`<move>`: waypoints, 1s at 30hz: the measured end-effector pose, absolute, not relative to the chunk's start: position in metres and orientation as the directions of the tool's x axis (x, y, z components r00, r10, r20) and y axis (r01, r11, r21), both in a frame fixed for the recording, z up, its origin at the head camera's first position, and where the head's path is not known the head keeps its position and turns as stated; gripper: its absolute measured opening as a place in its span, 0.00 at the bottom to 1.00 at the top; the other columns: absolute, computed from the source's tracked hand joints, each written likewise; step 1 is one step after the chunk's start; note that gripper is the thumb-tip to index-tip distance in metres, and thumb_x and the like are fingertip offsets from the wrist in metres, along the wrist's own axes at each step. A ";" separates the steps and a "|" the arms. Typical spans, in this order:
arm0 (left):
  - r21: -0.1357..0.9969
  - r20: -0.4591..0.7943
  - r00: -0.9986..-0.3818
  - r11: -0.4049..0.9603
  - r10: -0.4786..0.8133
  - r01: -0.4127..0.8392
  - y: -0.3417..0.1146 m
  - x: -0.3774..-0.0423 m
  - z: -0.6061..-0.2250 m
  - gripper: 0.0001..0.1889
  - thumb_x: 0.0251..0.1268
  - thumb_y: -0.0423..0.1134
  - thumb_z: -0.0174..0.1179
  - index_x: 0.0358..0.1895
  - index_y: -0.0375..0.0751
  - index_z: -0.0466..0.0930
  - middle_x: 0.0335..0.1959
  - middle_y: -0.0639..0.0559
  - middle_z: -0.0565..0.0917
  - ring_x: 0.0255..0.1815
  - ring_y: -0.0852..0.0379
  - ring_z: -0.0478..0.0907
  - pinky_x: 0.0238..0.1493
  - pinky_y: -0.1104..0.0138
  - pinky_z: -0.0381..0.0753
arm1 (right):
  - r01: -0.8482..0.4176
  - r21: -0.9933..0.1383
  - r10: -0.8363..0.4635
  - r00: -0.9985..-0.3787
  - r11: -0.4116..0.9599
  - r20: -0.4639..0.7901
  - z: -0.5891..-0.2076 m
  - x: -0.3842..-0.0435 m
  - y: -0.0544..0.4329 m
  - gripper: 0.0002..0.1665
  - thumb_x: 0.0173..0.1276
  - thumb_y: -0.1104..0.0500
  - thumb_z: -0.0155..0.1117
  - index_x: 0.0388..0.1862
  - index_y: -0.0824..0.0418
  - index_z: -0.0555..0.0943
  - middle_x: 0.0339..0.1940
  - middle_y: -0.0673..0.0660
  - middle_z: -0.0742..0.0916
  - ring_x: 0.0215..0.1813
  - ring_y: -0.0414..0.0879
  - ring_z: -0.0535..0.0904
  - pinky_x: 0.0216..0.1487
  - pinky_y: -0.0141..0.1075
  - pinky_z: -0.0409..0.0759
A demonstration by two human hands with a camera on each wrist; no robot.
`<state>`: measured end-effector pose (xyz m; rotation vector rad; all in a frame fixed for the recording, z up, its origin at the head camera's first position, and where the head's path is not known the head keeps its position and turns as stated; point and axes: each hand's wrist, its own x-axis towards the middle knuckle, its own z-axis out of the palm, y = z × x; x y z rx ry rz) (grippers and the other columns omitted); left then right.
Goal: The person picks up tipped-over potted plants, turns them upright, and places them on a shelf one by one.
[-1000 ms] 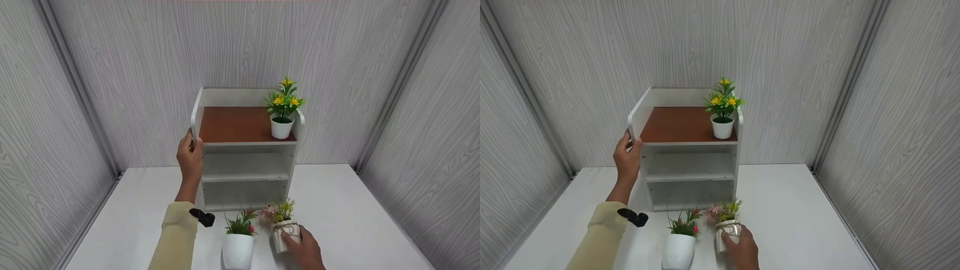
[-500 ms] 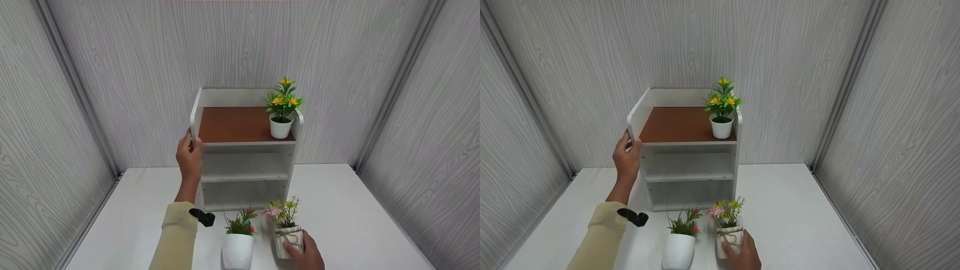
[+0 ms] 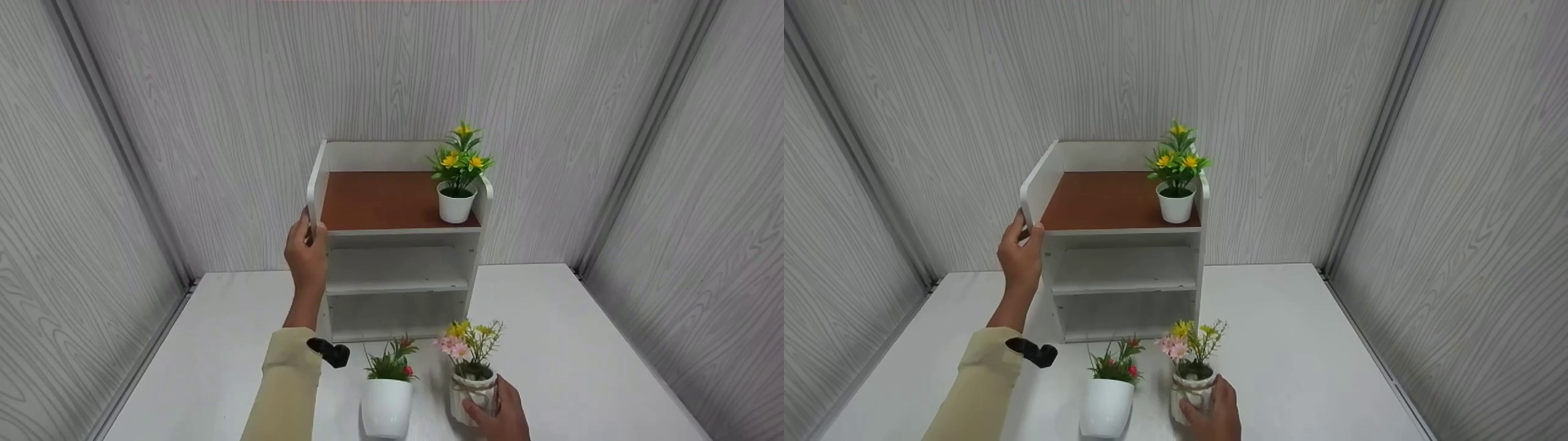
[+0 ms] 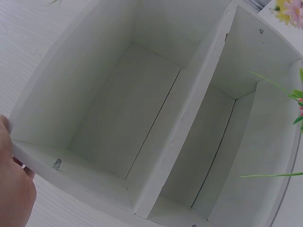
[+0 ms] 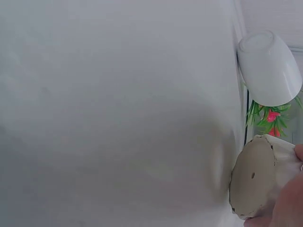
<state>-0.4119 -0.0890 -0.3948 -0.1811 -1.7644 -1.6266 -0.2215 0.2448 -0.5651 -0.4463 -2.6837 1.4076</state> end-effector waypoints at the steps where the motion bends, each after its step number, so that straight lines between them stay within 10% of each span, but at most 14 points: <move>1: 0.810 0.583 -0.730 0.193 -0.358 0.553 -0.089 -0.412 -0.395 0.26 0.78 0.44 0.54 0.76 0.46 0.66 0.65 0.46 0.77 0.67 0.51 0.74 0.65 0.56 0.78 | 0.211 -0.817 0.290 -0.955 0.536 -0.056 -0.566 -0.222 0.245 0.69 0.56 0.31 0.74 0.78 0.74 0.54 0.74 0.77 0.63 0.74 0.72 0.59 0.72 0.64 0.65; 30: 0.824 0.564 -0.741 0.179 -0.364 0.538 -0.090 -0.412 -0.396 0.27 0.78 0.45 0.54 0.76 0.43 0.66 0.65 0.46 0.76 0.68 0.52 0.74 0.67 0.57 0.77 | 0.202 -0.874 0.324 -0.944 0.441 -0.054 -0.586 -0.249 0.232 0.70 0.51 0.38 0.81 0.79 0.69 0.54 0.74 0.73 0.64 0.75 0.68 0.61 0.73 0.63 0.64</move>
